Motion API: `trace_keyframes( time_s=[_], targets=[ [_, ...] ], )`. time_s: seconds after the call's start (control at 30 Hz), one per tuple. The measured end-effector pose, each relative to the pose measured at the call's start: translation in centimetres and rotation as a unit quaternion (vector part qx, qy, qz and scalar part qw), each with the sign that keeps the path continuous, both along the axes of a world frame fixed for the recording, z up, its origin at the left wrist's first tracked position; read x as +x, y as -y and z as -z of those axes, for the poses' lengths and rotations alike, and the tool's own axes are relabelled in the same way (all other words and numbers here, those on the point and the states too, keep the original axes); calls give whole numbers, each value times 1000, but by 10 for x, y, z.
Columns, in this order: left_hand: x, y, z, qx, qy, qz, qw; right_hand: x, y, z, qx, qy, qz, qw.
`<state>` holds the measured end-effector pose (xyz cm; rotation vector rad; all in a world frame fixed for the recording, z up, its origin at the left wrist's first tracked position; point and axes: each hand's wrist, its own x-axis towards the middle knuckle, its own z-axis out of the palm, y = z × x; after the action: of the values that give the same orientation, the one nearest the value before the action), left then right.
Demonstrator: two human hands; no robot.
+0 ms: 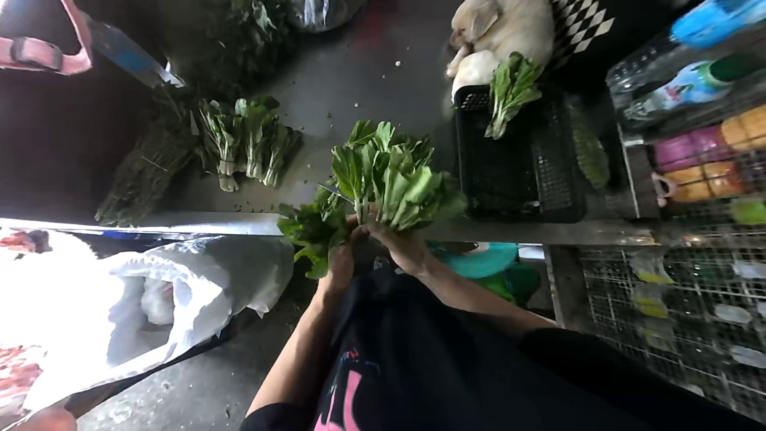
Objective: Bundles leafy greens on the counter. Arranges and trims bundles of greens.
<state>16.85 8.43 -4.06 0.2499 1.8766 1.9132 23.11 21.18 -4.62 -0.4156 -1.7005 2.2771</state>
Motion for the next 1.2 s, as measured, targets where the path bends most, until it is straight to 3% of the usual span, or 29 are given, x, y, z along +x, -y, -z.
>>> trace_keyframes(
  time_s=[0.1, 0.2, 0.33, 0.47, 0.57, 0.73, 0.93, 1.07, 1.2],
  targets=[
    [-1, 5, 12, -64, 19, -5, 998, -1, -3, 3, -5, 80, -19, 997],
    [-8, 17, 0, -142, 36, 59, 988, -1, -12, 3, -29, 114, -80, 990],
    [-20, 27, -11, -166, 58, 135, 975, -4, -10, 9, -78, 83, -83, 990],
    [-24, 40, 12, 44, 111, 107, 987, -16, -7, 18, -93, 38, -30, 995],
    [-26, 61, 25, 186, 175, 109, 961, -20, -6, 9, -107, 70, 16, 992],
    [-45, 93, 27, 255, 224, 118, 933, -25, 11, 1, -42, -2, -39, 998],
    [-75, 125, 10, 160, 151, 134, 966, -52, 85, -11, 27, 5, 27, 999],
    [-89, 147, 7, 73, 19, 167, 983, -63, 121, -10, 0, 45, 70, 997],
    [-99, 166, 2, -89, -108, 153, 978, -66, 146, -6, -45, 55, 120, 990]
  ],
)
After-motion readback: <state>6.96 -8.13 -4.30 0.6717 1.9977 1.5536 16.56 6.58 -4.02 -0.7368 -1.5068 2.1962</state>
